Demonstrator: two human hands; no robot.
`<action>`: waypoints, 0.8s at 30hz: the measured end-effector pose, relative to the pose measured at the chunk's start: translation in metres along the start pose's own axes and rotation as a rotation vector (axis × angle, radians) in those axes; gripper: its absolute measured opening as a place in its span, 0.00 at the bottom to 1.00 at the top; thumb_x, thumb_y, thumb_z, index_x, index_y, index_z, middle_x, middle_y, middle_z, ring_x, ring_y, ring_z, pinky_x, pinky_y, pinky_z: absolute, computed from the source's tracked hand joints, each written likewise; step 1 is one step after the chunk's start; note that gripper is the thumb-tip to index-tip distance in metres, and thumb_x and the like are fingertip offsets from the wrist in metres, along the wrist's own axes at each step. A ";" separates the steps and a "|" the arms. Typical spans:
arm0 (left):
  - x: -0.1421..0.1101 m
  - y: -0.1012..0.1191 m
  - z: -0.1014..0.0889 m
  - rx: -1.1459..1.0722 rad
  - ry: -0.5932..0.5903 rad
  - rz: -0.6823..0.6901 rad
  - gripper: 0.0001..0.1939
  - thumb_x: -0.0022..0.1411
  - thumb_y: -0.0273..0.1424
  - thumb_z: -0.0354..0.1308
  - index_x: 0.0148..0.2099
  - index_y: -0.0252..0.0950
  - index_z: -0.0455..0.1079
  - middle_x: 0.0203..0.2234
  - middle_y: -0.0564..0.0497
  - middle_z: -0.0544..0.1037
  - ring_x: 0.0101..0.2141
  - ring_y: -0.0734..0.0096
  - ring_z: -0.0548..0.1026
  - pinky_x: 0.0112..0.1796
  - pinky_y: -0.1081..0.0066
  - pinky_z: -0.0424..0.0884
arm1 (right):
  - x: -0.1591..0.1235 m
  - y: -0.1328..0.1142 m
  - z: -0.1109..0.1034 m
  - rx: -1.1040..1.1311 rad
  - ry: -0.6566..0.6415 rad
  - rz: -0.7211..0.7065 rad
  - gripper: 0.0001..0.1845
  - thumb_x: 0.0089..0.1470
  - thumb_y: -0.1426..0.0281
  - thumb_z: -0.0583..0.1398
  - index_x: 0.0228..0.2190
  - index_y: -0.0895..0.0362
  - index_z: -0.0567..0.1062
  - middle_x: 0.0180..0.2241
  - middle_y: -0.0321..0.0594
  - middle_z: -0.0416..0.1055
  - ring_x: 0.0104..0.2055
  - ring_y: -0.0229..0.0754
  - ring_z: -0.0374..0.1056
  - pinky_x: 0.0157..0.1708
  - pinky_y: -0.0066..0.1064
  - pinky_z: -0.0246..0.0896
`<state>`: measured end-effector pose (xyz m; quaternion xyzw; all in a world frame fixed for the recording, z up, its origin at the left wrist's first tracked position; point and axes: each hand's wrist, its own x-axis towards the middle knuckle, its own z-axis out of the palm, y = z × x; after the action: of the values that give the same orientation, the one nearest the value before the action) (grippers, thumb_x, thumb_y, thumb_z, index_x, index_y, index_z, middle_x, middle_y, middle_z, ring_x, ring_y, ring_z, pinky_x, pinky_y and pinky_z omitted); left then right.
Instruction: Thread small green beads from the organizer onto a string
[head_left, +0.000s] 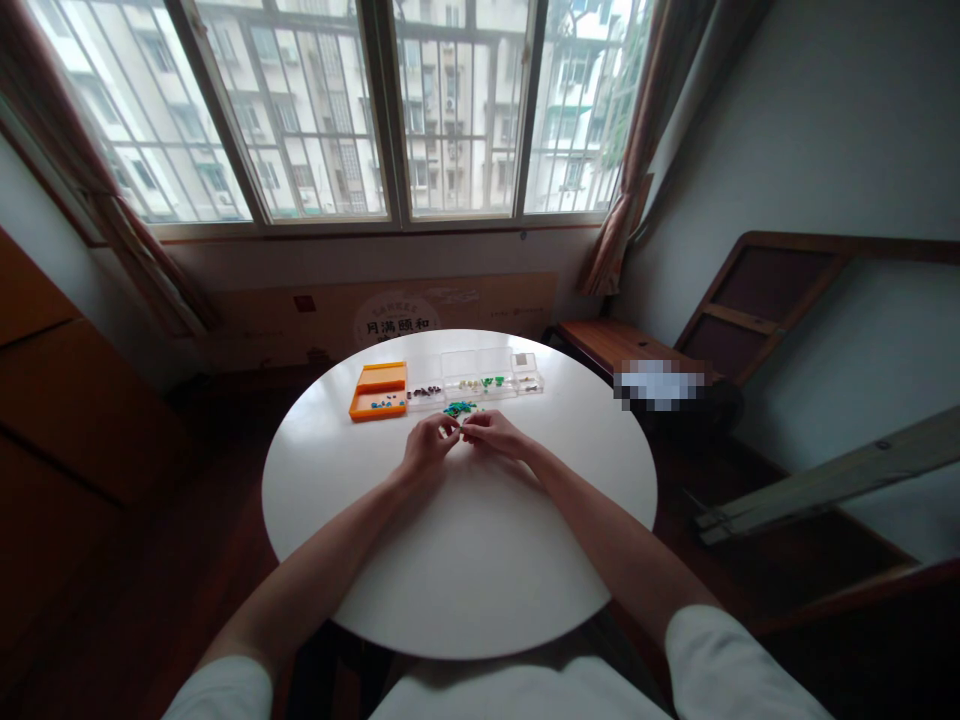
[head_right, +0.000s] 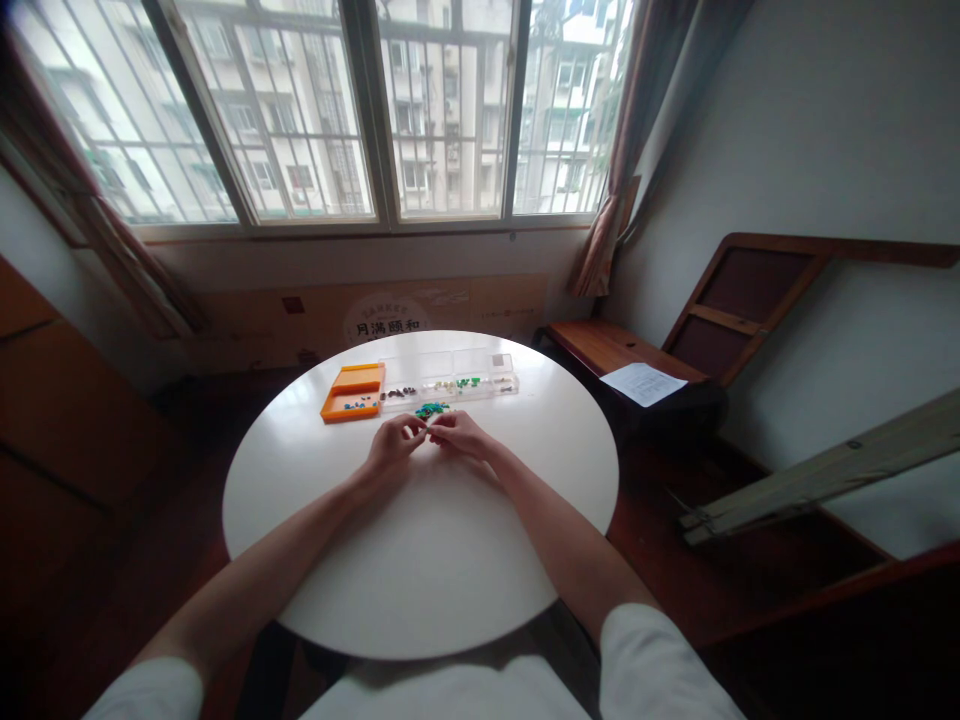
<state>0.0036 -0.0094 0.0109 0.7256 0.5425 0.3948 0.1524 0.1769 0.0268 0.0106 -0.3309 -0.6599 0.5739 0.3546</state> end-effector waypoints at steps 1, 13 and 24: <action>0.000 0.000 0.000 0.004 0.000 -0.002 0.07 0.55 0.32 0.57 0.36 0.38 0.74 0.27 0.53 0.77 0.24 0.75 0.71 0.25 0.77 0.64 | 0.000 0.000 0.000 -0.001 0.002 0.000 0.19 0.43 0.56 0.65 0.26 0.62 0.76 0.22 0.39 0.71 0.25 0.35 0.65 0.26 0.27 0.59; 0.001 -0.004 0.001 0.002 -0.012 0.011 0.07 0.55 0.32 0.57 0.34 0.36 0.74 0.28 0.52 0.77 0.25 0.76 0.72 0.25 0.77 0.64 | 0.000 0.001 0.000 0.005 0.006 -0.001 0.19 0.43 0.57 0.65 0.26 0.62 0.76 0.23 0.39 0.71 0.25 0.35 0.64 0.26 0.28 0.59; 0.000 0.000 -0.001 -0.020 -0.037 0.010 0.10 0.55 0.37 0.59 0.35 0.36 0.74 0.27 0.52 0.77 0.24 0.75 0.71 0.25 0.77 0.64 | 0.001 0.001 -0.001 -0.027 -0.009 -0.019 0.19 0.44 0.57 0.64 0.26 0.62 0.76 0.21 0.38 0.69 0.25 0.35 0.64 0.27 0.28 0.58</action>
<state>0.0029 -0.0096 0.0109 0.7338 0.5321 0.3876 0.1677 0.1772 0.0279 0.0096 -0.3268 -0.6722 0.5633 0.3523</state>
